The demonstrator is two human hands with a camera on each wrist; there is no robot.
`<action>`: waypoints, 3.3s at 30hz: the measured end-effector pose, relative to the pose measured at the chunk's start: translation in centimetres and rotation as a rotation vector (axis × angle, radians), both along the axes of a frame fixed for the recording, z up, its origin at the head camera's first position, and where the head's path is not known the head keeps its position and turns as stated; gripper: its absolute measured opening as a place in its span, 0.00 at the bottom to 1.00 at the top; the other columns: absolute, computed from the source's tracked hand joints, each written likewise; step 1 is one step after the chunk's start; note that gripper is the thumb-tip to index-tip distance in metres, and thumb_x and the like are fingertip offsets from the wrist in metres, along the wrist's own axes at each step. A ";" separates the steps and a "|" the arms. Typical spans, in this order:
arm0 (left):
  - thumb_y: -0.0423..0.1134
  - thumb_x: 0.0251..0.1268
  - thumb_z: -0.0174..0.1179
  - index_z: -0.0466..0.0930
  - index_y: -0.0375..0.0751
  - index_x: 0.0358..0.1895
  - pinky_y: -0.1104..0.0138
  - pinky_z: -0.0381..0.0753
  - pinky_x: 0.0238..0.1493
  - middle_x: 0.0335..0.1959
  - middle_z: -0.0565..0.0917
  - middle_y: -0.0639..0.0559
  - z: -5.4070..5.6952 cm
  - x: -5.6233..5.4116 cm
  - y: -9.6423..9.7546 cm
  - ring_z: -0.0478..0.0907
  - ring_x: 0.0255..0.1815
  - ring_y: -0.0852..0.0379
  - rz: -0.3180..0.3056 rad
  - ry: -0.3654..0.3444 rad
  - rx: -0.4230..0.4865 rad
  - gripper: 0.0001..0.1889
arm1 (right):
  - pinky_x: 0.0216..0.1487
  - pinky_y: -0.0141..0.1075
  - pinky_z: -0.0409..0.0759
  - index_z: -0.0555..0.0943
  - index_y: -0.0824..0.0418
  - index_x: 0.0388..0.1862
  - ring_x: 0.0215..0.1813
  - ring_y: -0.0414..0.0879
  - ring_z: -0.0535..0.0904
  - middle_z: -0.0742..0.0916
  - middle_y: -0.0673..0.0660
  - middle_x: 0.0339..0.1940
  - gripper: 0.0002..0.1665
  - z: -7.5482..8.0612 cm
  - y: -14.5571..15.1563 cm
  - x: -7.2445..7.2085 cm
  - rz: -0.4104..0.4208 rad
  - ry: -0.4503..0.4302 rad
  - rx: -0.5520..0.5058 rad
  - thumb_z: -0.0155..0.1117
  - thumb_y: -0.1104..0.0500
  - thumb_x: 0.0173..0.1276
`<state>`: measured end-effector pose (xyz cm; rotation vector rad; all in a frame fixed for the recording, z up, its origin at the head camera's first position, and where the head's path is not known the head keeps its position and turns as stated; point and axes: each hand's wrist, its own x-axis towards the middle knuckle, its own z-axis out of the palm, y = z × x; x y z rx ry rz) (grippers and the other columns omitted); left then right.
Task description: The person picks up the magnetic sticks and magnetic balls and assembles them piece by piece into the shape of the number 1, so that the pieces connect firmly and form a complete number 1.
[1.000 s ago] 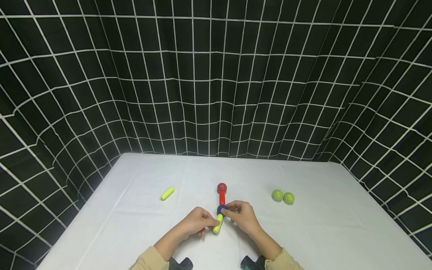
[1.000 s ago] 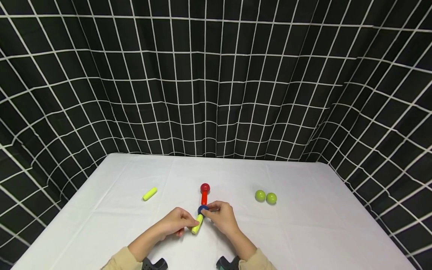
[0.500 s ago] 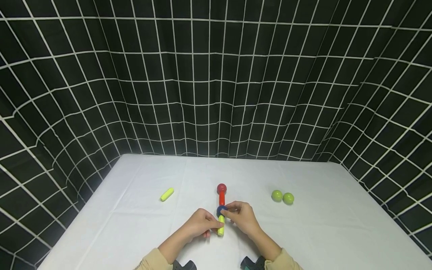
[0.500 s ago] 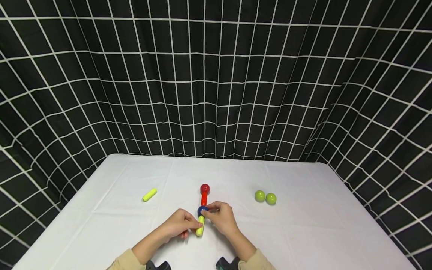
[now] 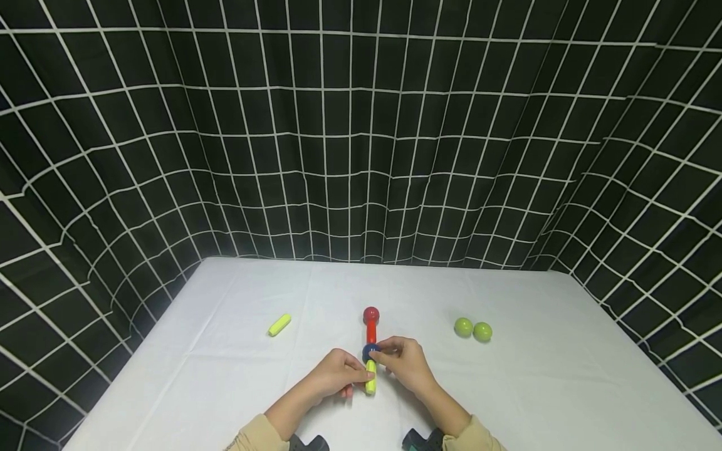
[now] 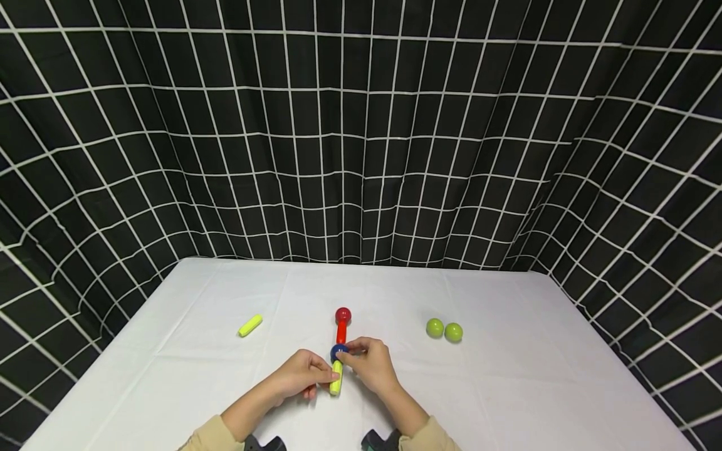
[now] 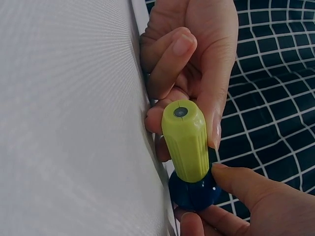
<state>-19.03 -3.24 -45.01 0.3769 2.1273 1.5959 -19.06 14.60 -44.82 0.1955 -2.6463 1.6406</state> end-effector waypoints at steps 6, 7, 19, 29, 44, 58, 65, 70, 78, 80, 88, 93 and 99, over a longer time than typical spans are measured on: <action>0.43 0.55 0.65 0.84 0.34 0.31 0.79 0.61 0.11 0.17 0.83 0.51 0.1 0.0 0.0 0.64 0.07 0.68 -0.005 0.013 -0.011 0.13 | 0.20 0.26 0.74 0.81 0.71 0.39 0.23 0.39 0.78 0.86 0.63 0.36 0.18 0.0 0.0 0.0 0.001 0.010 0.018 0.68 0.56 0.57; 0.43 0.56 0.64 0.84 0.34 0.31 0.79 0.61 0.10 0.17 0.83 0.51 0.1 0.0 0.0 0.64 0.07 0.68 -0.008 0.014 -0.010 0.13 | 0.20 0.26 0.74 0.81 0.71 0.39 0.23 0.39 0.78 0.86 0.63 0.36 0.18 0.0 0.0 0.0 0.001 0.011 0.018 0.68 0.56 0.57; 0.43 0.56 0.64 0.84 0.34 0.31 0.79 0.61 0.10 0.18 0.84 0.49 -0.2 0.0 -0.1 0.64 0.06 0.69 -0.018 0.019 -0.010 0.13 | 0.20 0.25 0.72 0.81 0.70 0.39 0.22 0.40 0.78 0.86 0.61 0.34 0.19 0.0 -0.1 0.1 0.001 -0.002 0.007 0.69 0.56 0.56; 0.44 0.56 0.64 0.84 0.34 0.30 0.79 0.60 0.09 0.19 0.84 0.49 -0.1 -0.1 0.0 0.63 0.06 0.69 -0.011 0.021 -0.010 0.13 | 0.20 0.28 0.72 0.81 0.69 0.42 0.22 0.40 0.76 0.87 0.62 0.38 0.20 0.3 0.3 -0.2 -0.012 -0.027 0.038 0.68 0.55 0.58; 0.45 0.55 0.65 0.83 0.37 0.29 0.79 0.59 0.09 0.15 0.82 0.53 -0.1 0.0 0.2 0.63 0.06 0.69 0.016 0.009 -0.032 0.13 | 0.17 0.29 0.68 0.83 0.64 0.43 0.17 0.42 0.72 0.83 0.56 0.18 0.17 1.2 4.7 -1.5 -0.171 -0.018 0.052 0.70 0.61 0.54; 0.45 0.55 0.65 0.83 0.37 0.30 0.79 0.59 0.08 0.17 0.83 0.51 -0.4 -0.1 0.2 0.63 0.06 0.69 0.018 0.019 -0.038 0.13 | 0.13 0.29 0.65 0.81 0.65 0.49 0.10 0.37 0.61 0.70 0.48 0.08 0.21 1.8 9.6 -2.1 -0.236 -0.029 0.054 0.69 0.60 0.56; 0.45 0.55 0.65 0.83 0.36 0.30 0.79 0.59 0.08 0.17 0.83 0.51 -0.5 -0.1 0.2 0.63 0.05 0.69 0.009 0.024 -0.027 0.13 | 0.15 0.28 0.62 0.81 0.63 0.50 0.14 0.35 0.59 0.70 0.46 0.11 0.21 2.5 12.1 -1.9 -0.305 -0.015 0.131 0.68 0.56 0.58; 0.45 0.55 0.65 0.83 0.37 0.30 0.79 0.59 0.08 0.17 0.83 0.52 -0.5 -0.1 0.2 0.63 0.05 0.69 0.009 0.021 -0.021 0.12 | 0.25 0.30 0.68 0.80 0.62 0.52 0.24 0.37 0.65 0.80 0.52 0.32 0.23 2.9 13.8 -1.7 -0.354 -0.009 0.182 0.66 0.52 0.60; 0.45 0.55 0.65 0.83 0.37 0.29 0.79 0.60 0.08 0.15 0.81 0.53 -0.6 0.0 0.2 0.63 0.05 0.69 0.004 0.033 -0.020 0.12 | 0.23 0.30 0.66 0.78 0.63 0.54 0.19 0.36 0.62 0.71 0.43 0.15 0.25 2.9 15.7 -1.6 -0.408 -0.032 0.197 0.67 0.52 0.59; 0.45 0.55 0.65 0.83 0.37 0.29 0.79 0.60 0.08 0.14 0.81 0.54 -0.6 0.0 0.2 0.63 0.05 0.69 0.004 0.033 -0.020 0.12 | 0.20 0.30 0.66 0.78 0.63 0.54 0.17 0.36 0.61 0.68 0.44 0.11 0.26 2.9 16.0 -1.6 -0.414 -0.039 0.202 0.66 0.53 0.59; 0.45 0.55 0.65 0.83 0.36 0.30 0.79 0.60 0.09 0.15 0.82 0.53 -0.5 0.0 0.2 0.63 0.06 0.69 0.007 0.029 -0.020 0.13 | 0.20 0.32 0.70 0.76 0.65 0.56 0.18 0.39 0.68 0.79 0.52 0.15 0.26 2.9 16.7 -1.3 -0.422 -0.032 0.245 0.64 0.54 0.61; 0.45 0.55 0.65 0.83 0.36 0.30 0.79 0.60 0.09 0.16 0.82 0.53 -0.4 0.0 0.2 0.63 0.06 0.69 0.010 0.028 -0.016 0.13 | 0.22 0.32 0.71 0.76 0.67 0.55 0.21 0.41 0.72 0.82 0.55 0.19 0.26 2.8 16.8 -1.2 -0.418 -0.042 0.247 0.64 0.53 0.61; 0.45 0.55 0.65 0.83 0.37 0.30 0.79 0.60 0.09 0.15 0.81 0.54 -0.4 0.0 0.2 0.63 0.06 0.69 0.011 0.023 -0.021 0.13 | 0.22 0.33 0.76 0.75 0.69 0.56 0.23 0.42 0.76 0.84 0.58 0.23 0.27 2.2 17.0 -1.1 -0.417 -0.064 0.262 0.64 0.54 0.61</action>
